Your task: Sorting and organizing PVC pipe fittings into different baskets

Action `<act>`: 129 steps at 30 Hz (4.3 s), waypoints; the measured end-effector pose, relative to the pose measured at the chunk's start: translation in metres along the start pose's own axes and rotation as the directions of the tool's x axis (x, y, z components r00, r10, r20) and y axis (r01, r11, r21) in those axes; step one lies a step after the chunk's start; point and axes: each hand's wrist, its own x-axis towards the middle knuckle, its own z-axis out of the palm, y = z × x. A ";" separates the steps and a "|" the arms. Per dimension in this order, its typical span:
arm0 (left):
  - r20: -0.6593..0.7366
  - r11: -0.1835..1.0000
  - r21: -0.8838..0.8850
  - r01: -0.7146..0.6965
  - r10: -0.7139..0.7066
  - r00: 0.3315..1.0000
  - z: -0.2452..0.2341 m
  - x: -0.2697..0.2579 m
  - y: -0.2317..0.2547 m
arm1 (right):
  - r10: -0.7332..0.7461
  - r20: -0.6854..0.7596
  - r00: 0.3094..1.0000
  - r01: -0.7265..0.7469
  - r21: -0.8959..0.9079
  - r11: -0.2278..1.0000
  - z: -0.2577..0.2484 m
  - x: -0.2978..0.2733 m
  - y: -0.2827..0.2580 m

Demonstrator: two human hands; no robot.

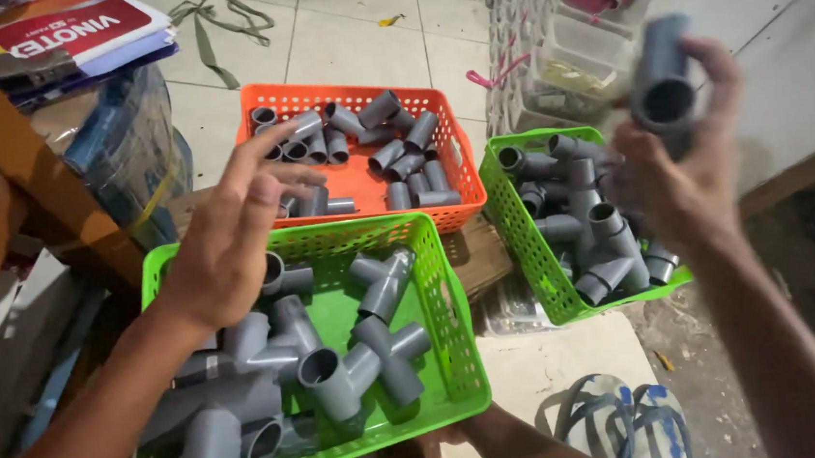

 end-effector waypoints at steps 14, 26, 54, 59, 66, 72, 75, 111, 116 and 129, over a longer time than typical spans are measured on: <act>-0.056 0.999 -0.020 -0.030 0.029 0.998 0.008 0.007 -0.022 | 0.735 -0.009 0.679 -0.605 -0.573 0.552 -0.071 0.017 0.045; 0.060 0.983 0.181 0.000 -0.012 0.998 0.005 0.005 -0.029 | 0.851 -0.052 0.523 -0.711 -0.578 0.401 -0.062 0.019 0.010; 0.367 0.888 0.456 0.061 -0.251 0.896 -0.014 -0.002 -0.021 | 0.162 0.757 0.633 0.508 -0.564 0.651 0.188 -0.096 0.023; 0.332 0.891 0.450 0.063 -0.232 0.914 -0.016 -0.003 -0.021 | 0.193 0.724 0.662 0.399 -0.559 0.727 0.175 -0.091 0.017; 0.278 0.969 0.234 0.076 -0.141 0.950 -0.024 -0.006 -0.020 | 0.220 0.584 0.781 0.015 -0.369 0.929 0.138 -0.040 -0.018; 0.245 0.963 -0.201 0.179 -0.127 0.961 -0.024 -0.007 -0.010 | 0.131 0.466 0.875 -0.138 -0.020 0.990 0.144 0.013 -0.051; 0.237 0.954 -0.213 0.211 -0.159 0.958 -0.026 -0.007 -0.010 | 0.078 0.467 0.881 -0.146 0.113 0.983 0.163 0.033 -0.056; -0.237 0.672 -0.695 0.257 -0.552 0.800 -0.026 0.016 -0.052 | 0.432 0.201 0.879 -0.477 0.375 0.795 0.259 0.076 0.047; -0.271 0.675 -0.708 0.206 -0.529 0.804 -0.021 0.018 -0.064 | 0.310 0.198 0.930 -0.367 0.562 0.741 0.268 0.060 0.021; -0.326 0.736 -0.664 0.134 -0.445 0.834 -0.030 0.012 -0.052 | 0.235 0.136 0.962 -0.269 0.602 0.752 0.270 0.048 -0.003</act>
